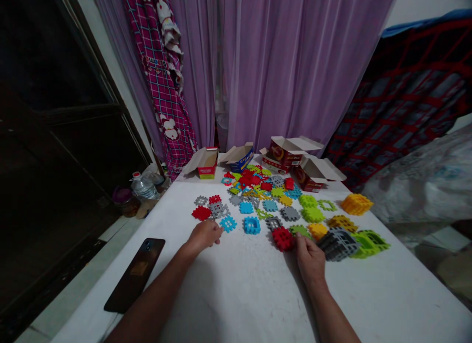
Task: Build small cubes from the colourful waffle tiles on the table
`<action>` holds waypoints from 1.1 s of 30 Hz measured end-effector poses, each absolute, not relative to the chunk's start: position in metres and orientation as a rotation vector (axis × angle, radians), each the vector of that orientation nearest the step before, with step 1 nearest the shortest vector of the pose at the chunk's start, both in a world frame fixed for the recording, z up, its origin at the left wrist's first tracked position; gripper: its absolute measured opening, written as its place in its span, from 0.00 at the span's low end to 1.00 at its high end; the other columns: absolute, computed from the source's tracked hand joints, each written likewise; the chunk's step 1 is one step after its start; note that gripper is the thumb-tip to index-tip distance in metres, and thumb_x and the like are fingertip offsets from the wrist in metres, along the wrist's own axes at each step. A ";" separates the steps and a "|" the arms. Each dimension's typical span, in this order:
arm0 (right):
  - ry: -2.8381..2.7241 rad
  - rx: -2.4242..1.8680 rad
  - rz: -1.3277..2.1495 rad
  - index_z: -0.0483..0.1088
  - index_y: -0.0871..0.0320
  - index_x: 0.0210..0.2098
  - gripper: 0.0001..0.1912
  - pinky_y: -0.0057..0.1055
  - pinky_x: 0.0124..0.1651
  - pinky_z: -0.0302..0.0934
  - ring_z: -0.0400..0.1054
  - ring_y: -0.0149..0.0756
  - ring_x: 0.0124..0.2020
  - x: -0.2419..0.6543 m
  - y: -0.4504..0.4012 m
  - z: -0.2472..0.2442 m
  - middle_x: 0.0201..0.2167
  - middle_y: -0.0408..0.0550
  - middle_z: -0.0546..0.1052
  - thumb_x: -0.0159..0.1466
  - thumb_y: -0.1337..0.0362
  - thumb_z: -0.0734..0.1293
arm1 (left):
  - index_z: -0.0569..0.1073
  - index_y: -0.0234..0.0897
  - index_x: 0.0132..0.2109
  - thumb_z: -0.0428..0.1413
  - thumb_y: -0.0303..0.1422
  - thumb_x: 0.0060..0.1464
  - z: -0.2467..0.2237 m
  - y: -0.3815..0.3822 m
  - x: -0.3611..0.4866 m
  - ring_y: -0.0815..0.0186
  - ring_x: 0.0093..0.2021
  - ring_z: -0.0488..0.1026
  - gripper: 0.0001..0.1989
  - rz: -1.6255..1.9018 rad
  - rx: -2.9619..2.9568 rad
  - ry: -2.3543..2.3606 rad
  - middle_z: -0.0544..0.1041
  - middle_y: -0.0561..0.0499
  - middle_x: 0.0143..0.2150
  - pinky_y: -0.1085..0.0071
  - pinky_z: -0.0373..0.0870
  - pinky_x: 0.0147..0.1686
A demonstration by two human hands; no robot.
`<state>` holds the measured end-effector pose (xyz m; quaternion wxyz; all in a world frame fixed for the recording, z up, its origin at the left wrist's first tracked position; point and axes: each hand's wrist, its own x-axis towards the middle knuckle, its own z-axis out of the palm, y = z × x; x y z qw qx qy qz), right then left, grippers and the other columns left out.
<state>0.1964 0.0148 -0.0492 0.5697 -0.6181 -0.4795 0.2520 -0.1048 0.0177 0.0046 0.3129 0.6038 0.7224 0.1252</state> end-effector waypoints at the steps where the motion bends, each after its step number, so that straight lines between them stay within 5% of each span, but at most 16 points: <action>1: -1.129 -1.447 0.594 0.55 0.53 0.17 0.25 0.30 0.27 0.46 0.50 0.30 0.22 0.197 0.015 -0.049 0.17 0.37 0.54 0.60 0.44 0.62 | 0.78 0.38 0.34 0.52 0.38 0.58 0.007 0.017 -0.107 0.68 0.27 0.74 0.13 0.317 1.681 1.921 0.80 0.52 0.29 0.74 0.63 0.28; 7: -1.119 -1.439 0.589 0.55 0.54 0.17 0.27 0.30 0.27 0.47 0.50 0.30 0.22 0.196 0.015 -0.050 0.16 0.37 0.54 0.61 0.42 0.62 | 0.79 0.46 0.50 0.53 0.28 0.59 0.012 0.024 -0.113 0.63 0.47 0.74 0.15 0.302 2.305 1.813 0.76 0.48 0.48 0.71 0.68 0.44; 33: -1.109 -1.467 0.586 0.60 0.54 0.17 0.25 0.30 0.27 0.48 0.52 0.30 0.22 0.195 0.013 -0.046 0.15 0.38 0.57 0.60 0.43 0.62 | 0.78 0.44 0.48 0.55 0.29 0.59 0.010 0.029 -0.111 0.58 0.51 0.70 0.12 0.156 2.499 1.744 0.75 0.47 0.49 0.61 0.65 0.52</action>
